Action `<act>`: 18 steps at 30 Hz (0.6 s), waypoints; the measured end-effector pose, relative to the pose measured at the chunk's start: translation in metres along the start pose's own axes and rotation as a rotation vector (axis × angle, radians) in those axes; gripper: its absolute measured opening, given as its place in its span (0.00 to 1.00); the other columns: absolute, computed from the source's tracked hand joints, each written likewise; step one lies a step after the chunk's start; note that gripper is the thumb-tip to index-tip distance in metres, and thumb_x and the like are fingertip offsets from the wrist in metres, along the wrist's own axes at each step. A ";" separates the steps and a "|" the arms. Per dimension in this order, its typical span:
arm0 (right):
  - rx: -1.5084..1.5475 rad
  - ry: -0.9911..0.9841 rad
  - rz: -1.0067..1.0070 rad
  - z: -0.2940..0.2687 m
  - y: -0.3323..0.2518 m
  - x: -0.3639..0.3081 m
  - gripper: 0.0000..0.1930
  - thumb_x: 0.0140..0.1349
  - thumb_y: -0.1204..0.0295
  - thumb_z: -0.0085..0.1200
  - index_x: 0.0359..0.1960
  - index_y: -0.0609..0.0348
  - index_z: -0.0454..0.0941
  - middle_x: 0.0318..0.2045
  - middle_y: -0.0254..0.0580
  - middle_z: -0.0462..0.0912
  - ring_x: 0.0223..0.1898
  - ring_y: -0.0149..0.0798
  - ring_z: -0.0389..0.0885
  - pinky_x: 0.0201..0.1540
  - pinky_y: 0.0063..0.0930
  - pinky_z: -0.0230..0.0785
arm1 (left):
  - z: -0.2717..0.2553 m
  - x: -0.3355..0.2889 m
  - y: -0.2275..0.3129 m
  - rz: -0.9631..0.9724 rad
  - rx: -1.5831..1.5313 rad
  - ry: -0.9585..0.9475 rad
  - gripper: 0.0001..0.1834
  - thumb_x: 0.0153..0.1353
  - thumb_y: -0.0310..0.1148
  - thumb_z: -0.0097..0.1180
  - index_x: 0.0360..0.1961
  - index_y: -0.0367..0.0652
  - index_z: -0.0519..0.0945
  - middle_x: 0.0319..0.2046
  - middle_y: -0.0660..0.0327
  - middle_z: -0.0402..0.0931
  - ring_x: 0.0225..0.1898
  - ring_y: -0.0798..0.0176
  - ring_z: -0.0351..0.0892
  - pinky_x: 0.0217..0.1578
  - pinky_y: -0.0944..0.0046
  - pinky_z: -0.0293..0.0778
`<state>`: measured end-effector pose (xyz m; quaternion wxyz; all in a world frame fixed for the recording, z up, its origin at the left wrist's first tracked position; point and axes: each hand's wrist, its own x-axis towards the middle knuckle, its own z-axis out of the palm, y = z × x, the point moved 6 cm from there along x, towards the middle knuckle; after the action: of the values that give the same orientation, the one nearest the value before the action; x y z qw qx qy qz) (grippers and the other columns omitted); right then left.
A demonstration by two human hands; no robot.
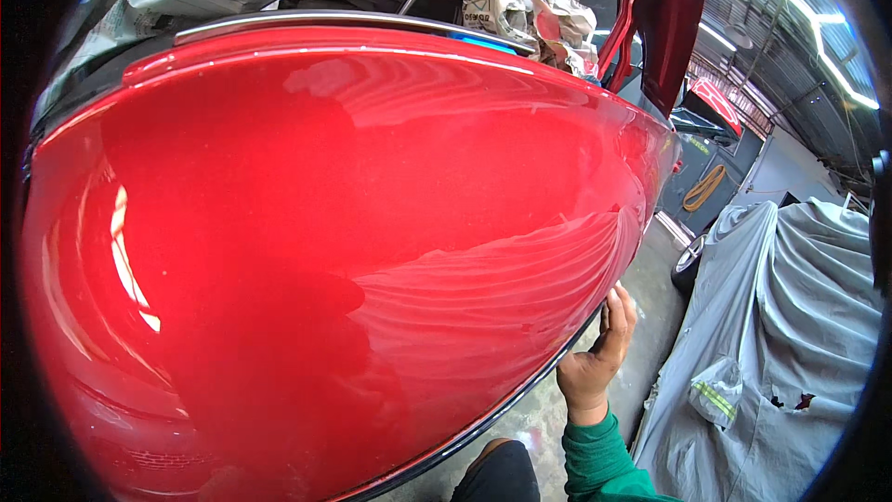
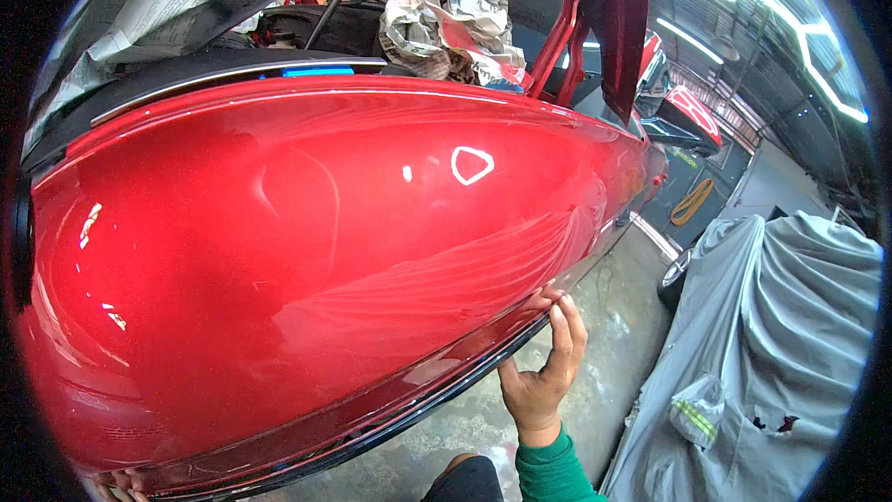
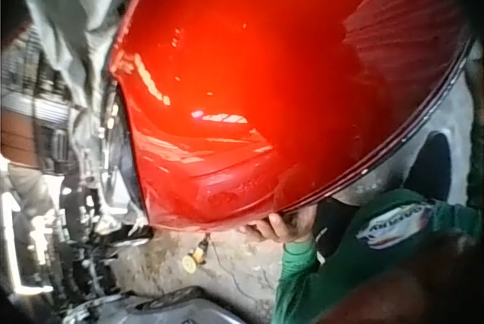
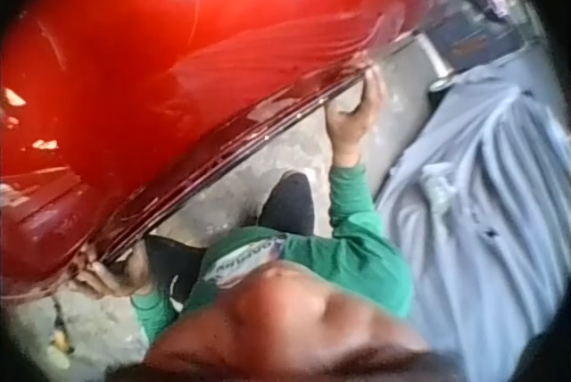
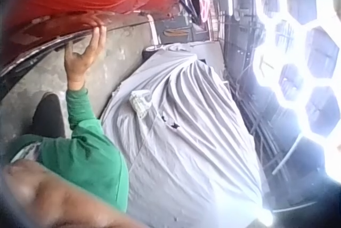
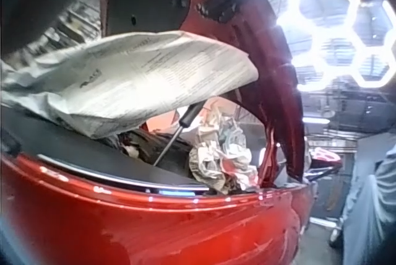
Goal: Installing a wheel arch trim piece on a car by applying and peeling adhesive tape.
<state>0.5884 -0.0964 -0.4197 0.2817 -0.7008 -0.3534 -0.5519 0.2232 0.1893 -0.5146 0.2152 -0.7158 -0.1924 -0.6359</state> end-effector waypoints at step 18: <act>0.605 -0.370 0.257 0.021 -0.092 -0.086 0.35 0.63 0.66 0.68 0.68 0.67 0.66 0.57 0.52 0.77 0.52 0.44 0.78 0.55 0.37 0.72 | -0.007 -0.033 -0.019 -0.193 0.014 -0.249 0.53 0.47 0.62 0.79 0.71 0.58 0.66 0.64 0.58 0.61 0.76 0.37 0.52 0.72 0.19 0.49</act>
<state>0.5143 -0.0412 -0.5079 0.4745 -0.7124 -0.4545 -0.2466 0.2026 0.2011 -0.5458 0.1328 -0.7658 -0.2900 -0.5584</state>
